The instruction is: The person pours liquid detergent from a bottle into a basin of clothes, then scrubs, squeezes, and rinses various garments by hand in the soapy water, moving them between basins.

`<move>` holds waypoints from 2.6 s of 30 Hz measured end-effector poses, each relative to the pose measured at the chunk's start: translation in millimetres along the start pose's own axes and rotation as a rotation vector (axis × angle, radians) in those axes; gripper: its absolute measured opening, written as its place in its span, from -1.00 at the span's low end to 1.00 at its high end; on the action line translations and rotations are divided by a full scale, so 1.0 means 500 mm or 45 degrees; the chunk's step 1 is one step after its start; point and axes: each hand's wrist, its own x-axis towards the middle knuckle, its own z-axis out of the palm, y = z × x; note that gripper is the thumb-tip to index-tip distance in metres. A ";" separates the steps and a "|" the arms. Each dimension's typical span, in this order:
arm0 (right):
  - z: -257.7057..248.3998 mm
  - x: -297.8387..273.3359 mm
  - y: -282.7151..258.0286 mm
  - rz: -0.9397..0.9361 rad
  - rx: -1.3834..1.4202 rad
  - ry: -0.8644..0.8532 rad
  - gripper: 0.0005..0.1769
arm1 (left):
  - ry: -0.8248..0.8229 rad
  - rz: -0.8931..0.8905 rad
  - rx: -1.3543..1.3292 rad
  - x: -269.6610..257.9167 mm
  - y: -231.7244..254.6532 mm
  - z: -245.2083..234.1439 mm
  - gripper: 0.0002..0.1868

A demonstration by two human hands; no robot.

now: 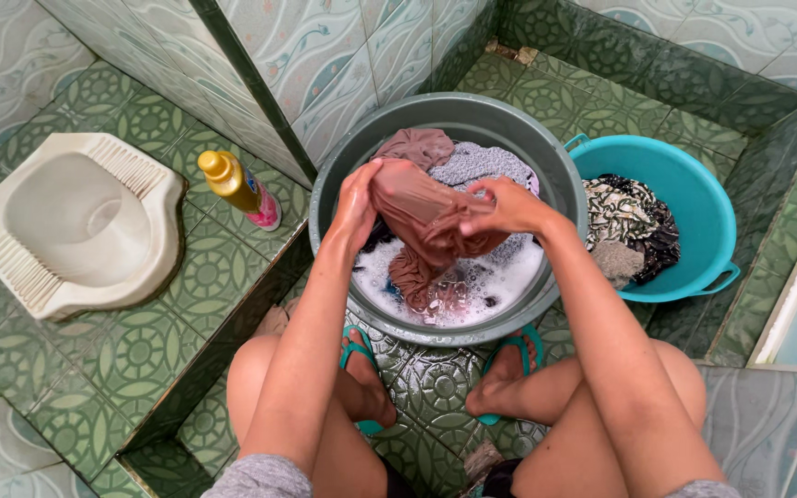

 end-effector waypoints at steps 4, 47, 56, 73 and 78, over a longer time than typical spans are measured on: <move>-0.036 -0.015 0.028 0.195 -0.522 -0.153 -0.62 | 0.078 0.123 0.174 0.011 0.007 -0.031 -0.63; 0.441 -0.011 0.400 0.604 -0.989 -0.695 -0.62 | -0.842 -0.314 2.131 0.047 -0.632 -0.226 -0.13; 0.106 0.097 0.241 0.246 -0.265 -0.166 -0.74 | -0.522 -0.375 1.713 0.098 -0.342 -0.182 -0.54; 0.284 0.028 -0.046 0.220 0.032 0.592 -0.57 | 0.356 -0.621 -0.024 0.041 -0.460 -0.046 -0.73; 0.349 -0.077 -0.114 -0.034 -0.152 0.570 -0.54 | 0.361 -0.627 -0.338 0.060 -0.464 -0.117 -0.70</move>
